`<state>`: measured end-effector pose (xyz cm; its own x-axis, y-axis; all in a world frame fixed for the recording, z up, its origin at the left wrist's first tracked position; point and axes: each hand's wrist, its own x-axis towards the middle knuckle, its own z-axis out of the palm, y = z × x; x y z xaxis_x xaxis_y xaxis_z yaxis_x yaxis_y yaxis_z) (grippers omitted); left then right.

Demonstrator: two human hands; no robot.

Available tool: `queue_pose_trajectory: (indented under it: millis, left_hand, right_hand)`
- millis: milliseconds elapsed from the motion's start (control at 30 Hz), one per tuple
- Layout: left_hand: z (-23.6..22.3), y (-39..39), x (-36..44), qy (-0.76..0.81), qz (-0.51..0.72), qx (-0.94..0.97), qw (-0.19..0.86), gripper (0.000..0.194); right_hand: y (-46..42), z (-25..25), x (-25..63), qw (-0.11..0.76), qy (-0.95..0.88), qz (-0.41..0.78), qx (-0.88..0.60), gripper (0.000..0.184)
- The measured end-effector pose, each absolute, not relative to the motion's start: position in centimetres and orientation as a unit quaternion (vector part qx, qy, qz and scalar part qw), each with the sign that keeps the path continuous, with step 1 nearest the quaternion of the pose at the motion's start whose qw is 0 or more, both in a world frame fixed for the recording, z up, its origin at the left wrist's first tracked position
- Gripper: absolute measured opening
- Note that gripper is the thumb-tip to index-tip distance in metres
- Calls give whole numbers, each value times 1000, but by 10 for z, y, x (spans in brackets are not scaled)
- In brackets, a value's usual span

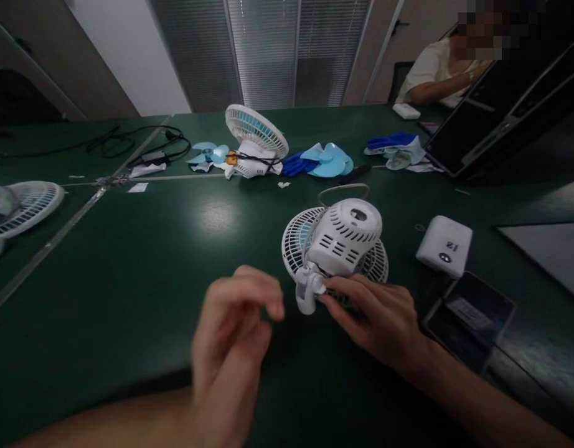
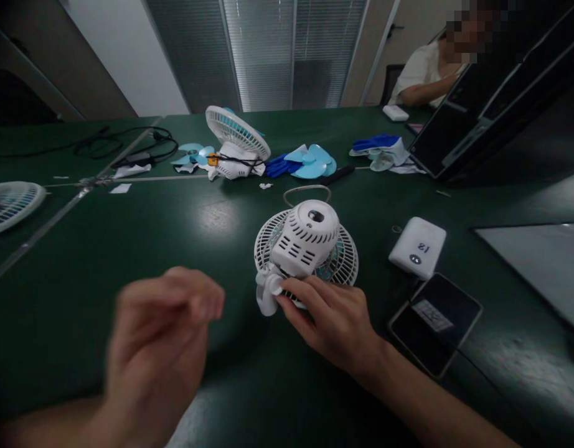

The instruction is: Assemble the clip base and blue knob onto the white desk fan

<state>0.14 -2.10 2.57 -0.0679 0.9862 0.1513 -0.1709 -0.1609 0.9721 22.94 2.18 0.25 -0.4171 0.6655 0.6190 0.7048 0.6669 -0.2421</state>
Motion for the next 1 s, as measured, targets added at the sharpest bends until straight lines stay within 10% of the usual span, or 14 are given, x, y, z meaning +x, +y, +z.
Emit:
queue_pose_trajectory:
  millis: [200,633,767,1000]
  left_hand:
    - [-15,2,18,419,465,498,600,47]
    - [-18,2,18,438,458,498,592,43]
    - [-18,2,17,433,457,504,591,44]
    - [-17,2,17,425,453,528,579,39]
  right_hand:
    - [23,2,225,366,-833,-26,-413,7]
    - [22,-3,220,375,-824,3,-425,5]
    - [24,1,231,349,-855,-24,-384,31]
    - [26,-1,221,361,-834,-39,-416,15]
